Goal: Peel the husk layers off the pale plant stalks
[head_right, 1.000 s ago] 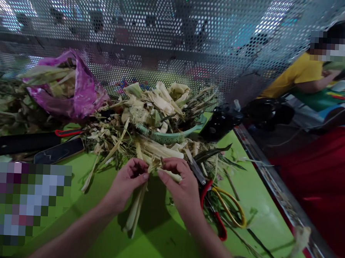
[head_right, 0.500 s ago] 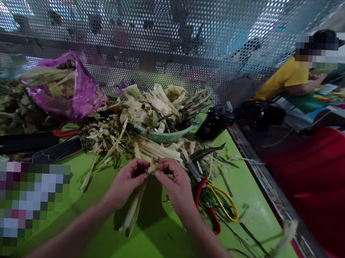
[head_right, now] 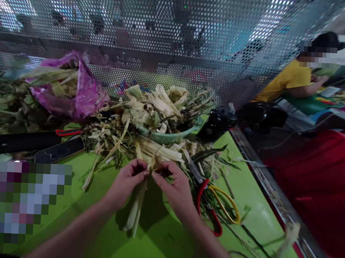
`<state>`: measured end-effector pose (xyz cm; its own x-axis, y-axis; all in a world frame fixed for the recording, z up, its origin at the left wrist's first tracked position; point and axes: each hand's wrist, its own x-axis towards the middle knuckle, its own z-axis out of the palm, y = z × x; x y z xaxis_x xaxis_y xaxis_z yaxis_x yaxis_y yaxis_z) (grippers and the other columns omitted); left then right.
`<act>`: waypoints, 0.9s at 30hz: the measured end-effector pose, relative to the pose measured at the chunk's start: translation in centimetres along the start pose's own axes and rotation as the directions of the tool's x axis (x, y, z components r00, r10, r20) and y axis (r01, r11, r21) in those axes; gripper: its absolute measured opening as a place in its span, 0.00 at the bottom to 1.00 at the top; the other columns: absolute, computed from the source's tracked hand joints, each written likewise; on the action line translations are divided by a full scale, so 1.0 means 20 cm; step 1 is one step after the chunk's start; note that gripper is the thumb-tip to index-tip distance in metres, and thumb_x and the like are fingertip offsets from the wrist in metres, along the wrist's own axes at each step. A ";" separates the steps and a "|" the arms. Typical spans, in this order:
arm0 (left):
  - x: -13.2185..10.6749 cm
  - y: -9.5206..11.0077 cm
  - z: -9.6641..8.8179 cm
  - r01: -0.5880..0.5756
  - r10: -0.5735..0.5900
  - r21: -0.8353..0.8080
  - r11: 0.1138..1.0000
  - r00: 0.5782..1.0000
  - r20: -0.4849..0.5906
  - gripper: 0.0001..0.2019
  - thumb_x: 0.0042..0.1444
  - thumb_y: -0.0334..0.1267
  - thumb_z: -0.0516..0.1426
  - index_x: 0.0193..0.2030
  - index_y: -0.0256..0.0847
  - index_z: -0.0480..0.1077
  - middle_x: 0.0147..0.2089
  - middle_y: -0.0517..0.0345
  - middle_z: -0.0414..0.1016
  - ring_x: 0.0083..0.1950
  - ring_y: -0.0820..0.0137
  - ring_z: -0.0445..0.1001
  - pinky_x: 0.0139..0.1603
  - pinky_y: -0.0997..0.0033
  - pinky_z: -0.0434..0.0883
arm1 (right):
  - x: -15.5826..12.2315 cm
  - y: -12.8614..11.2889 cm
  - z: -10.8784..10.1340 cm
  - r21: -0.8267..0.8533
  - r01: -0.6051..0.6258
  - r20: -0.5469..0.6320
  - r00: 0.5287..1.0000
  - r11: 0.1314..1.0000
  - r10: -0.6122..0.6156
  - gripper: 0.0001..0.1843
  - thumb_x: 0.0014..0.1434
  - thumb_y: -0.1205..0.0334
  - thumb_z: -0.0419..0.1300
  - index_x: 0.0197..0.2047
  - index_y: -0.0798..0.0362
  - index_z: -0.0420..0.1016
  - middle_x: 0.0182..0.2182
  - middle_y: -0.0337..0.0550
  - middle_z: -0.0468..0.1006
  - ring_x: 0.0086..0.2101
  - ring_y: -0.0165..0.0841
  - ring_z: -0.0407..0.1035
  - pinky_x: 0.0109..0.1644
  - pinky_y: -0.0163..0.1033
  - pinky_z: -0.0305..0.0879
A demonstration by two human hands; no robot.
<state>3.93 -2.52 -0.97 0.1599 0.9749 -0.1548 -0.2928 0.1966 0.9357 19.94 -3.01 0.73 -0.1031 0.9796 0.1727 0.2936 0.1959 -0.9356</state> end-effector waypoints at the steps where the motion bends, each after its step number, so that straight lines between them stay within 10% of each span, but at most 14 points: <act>1: 0.00 0.00 0.00 -0.011 0.011 -0.001 1.000 1.000 0.003 0.07 0.50 0.35 0.61 0.35 0.39 0.67 0.34 0.60 0.68 0.37 0.73 0.66 0.40 0.75 0.64 | 0.00 0.00 0.00 -0.003 0.011 0.008 1.000 1.000 -0.011 0.05 0.56 0.60 0.61 0.35 0.51 0.73 0.31 0.41 0.73 0.34 0.34 0.66 0.40 0.40 0.64; 27: -0.02 0.02 0.01 -0.032 0.023 0.070 0.997 0.992 0.125 0.08 0.49 0.32 0.59 0.37 0.41 0.68 0.36 0.60 0.69 0.41 0.71 0.67 0.45 0.72 0.64 | 0.03 0.04 0.01 0.426 -0.280 0.031 0.955 0.860 0.296 0.17 0.46 0.57 0.69 0.39 0.51 0.72 0.33 0.39 0.73 0.36 0.34 0.68 0.42 0.38 0.65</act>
<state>4.01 -2.80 -0.52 0.2696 0.9586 -0.0921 -0.2315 0.1573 0.9600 19.91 -2.34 -0.06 -0.0407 0.9918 -0.1214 -0.1231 -0.1255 -0.9844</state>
